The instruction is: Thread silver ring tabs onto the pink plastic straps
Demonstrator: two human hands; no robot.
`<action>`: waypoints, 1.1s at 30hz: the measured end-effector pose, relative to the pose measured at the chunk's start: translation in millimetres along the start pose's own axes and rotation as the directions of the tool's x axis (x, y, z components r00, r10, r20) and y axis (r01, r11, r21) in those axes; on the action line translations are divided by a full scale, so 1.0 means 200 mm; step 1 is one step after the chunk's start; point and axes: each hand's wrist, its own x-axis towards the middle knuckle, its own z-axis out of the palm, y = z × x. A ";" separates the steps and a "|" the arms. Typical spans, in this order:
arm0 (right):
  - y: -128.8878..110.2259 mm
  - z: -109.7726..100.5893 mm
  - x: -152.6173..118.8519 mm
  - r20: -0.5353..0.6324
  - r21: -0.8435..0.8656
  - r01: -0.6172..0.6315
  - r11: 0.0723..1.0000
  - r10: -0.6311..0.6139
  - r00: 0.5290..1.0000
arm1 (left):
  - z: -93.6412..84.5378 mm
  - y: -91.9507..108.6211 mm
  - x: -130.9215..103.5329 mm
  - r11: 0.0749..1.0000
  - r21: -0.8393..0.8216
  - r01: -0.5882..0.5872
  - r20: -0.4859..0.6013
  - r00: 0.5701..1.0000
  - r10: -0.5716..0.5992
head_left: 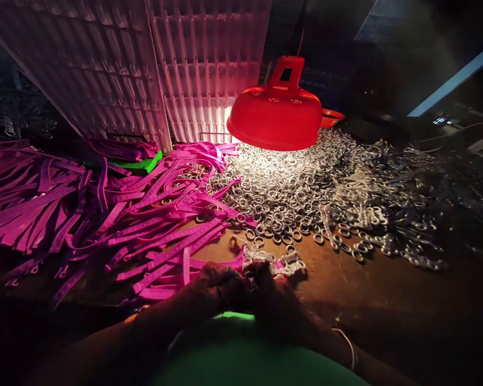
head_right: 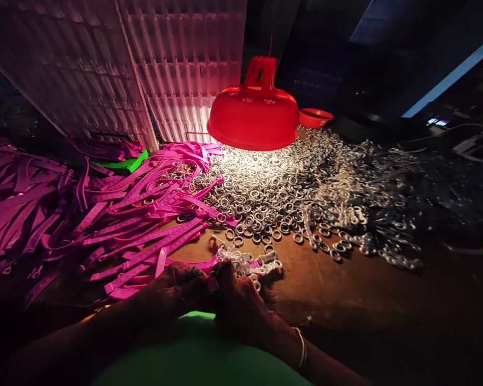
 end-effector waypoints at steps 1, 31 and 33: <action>-0.01 0.00 0.01 0.028 0.025 0.015 1.000 -0.016 0.999 | -0.01 -0.01 0.00 1.000 -0.028 -0.010 0.018 1.000 0.010; 0.08 -0.17 0.05 0.044 -0.434 0.243 0.867 -0.249 0.968 | -0.27 -0.03 -0.13 0.704 0.697 0.137 -0.369 0.910 0.188; 0.09 -0.18 0.03 0.003 -0.496 0.250 0.832 -0.286 0.958 | -0.32 -0.01 -0.09 0.731 0.672 0.121 -0.436 0.862 0.258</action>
